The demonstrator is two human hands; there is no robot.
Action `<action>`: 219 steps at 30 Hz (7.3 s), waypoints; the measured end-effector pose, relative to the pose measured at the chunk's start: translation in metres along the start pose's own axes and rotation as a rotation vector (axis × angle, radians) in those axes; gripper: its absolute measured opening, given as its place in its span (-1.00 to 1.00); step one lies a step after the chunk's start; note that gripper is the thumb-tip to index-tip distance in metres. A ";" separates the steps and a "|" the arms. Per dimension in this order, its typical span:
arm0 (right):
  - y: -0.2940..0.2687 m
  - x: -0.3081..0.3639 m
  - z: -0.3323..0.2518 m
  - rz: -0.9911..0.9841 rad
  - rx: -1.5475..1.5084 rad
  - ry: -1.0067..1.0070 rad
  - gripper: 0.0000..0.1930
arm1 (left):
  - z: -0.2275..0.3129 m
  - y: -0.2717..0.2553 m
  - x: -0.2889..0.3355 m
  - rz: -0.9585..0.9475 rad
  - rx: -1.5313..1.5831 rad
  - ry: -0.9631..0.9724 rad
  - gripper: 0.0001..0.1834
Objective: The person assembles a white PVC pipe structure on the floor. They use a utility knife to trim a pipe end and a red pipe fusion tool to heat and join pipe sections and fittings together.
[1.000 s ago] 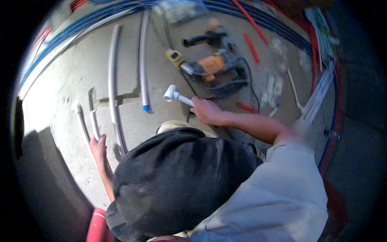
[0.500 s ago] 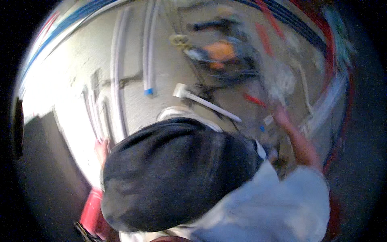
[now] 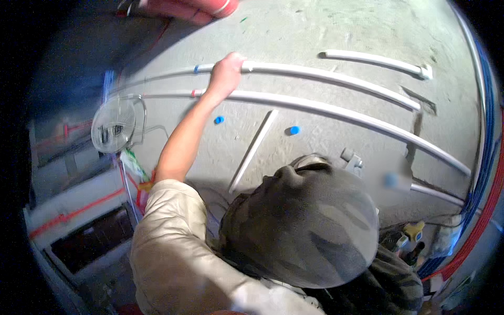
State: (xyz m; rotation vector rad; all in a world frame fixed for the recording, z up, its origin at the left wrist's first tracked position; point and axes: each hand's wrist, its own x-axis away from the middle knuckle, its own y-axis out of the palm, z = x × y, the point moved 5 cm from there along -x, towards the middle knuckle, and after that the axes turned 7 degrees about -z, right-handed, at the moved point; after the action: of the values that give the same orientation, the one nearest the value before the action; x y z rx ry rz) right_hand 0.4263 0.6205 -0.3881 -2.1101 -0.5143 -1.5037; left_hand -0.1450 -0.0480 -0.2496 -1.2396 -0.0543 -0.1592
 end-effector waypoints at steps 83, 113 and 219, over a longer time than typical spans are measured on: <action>0.217 0.147 -0.023 0.955 -0.595 0.162 -0.62 | 0.373 0.111 -0.053 -0.789 -0.393 0.989 -0.58; -0.144 -0.063 -0.408 0.354 -0.512 -0.572 -0.26 | 0.386 0.168 -0.069 -0.670 0.400 0.691 -0.64; -0.174 -0.074 -0.435 0.493 -0.268 -0.414 -0.53 | 0.390 0.157 -0.061 -0.376 0.300 0.830 -0.68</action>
State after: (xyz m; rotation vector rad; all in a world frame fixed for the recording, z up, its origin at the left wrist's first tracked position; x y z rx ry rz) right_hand -0.0262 0.5024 -0.3108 -2.5298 0.0878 -0.8997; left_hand -0.1639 0.3751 -0.2772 -0.7798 0.3979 -0.9456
